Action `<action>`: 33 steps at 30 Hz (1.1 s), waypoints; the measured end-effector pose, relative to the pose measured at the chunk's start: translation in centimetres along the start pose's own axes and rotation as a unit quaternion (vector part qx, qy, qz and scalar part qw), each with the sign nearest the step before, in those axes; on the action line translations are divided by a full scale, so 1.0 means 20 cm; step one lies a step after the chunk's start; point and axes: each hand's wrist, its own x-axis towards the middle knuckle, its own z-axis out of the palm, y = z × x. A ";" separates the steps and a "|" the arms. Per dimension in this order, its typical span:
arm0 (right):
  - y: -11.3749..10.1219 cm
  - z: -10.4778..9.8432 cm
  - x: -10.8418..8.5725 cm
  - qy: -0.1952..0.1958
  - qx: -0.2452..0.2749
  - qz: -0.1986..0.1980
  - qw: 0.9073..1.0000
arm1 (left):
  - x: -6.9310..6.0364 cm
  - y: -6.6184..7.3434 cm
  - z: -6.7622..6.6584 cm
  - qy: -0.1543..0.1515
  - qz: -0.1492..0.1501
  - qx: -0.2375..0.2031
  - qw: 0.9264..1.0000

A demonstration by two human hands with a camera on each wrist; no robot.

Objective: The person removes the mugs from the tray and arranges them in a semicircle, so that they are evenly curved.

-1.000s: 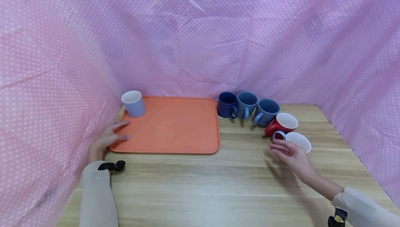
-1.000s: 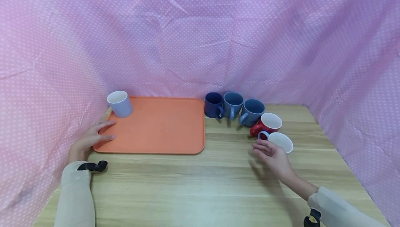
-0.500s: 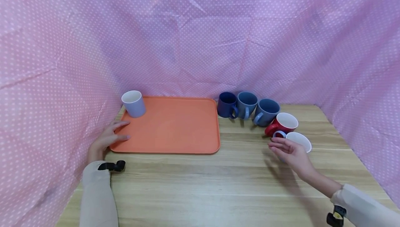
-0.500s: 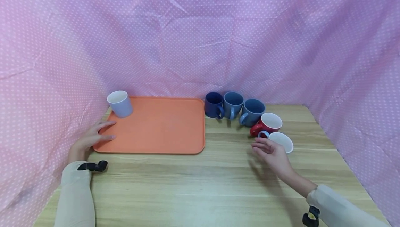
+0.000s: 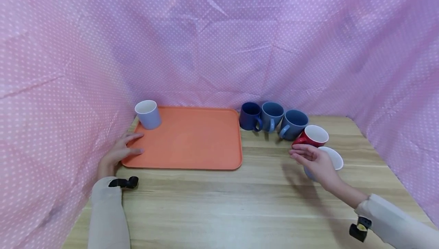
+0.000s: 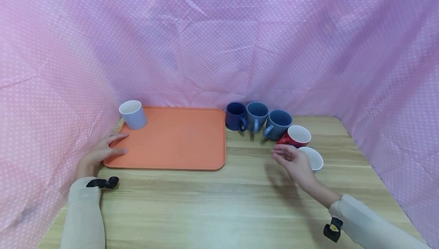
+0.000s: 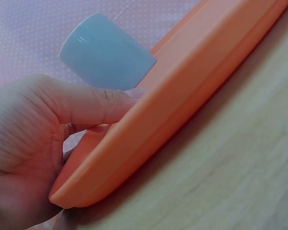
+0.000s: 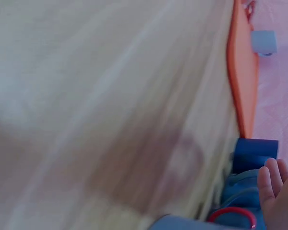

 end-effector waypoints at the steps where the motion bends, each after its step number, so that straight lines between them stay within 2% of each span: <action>1: -0.01 0.01 0.02 0.001 0.004 -0.001 1.000 | 0.00 0.00 0.00 0.000 -0.001 -0.002 1.000; 11: -0.11 0.18 0.26 0.001 0.042 -0.018 0.999 | 0.00 -0.02 -0.03 0.005 -0.003 0.000 1.000; 17: -0.17 0.32 0.44 -0.027 0.043 -0.025 0.998 | 0.03 -0.02 -0.02 0.010 0.012 -0.002 1.000; 20: -0.21 0.41 0.54 -0.043 0.038 -0.016 0.998 | 0.04 -0.02 -0.02 0.009 0.011 -0.001 1.000; 24: -0.27 0.55 0.66 -0.067 0.067 -0.006 0.995 | 0.05 -0.02 -0.03 0.014 0.028 0.003 1.000; 27: -0.30 0.65 0.75 -0.086 0.087 -0.002 0.992 | 0.05 -0.02 -0.02 0.014 0.025 -0.003 1.000; 30: -0.33 0.76 0.83 -0.102 0.095 0.004 0.990 | 0.05 -0.02 -0.02 0.012 0.010 -0.013 1.000; 33: -0.36 0.88 0.89 -0.113 0.108 0.005 0.988 | 0.05 -0.02 -0.02 0.014 0.014 -0.010 1.000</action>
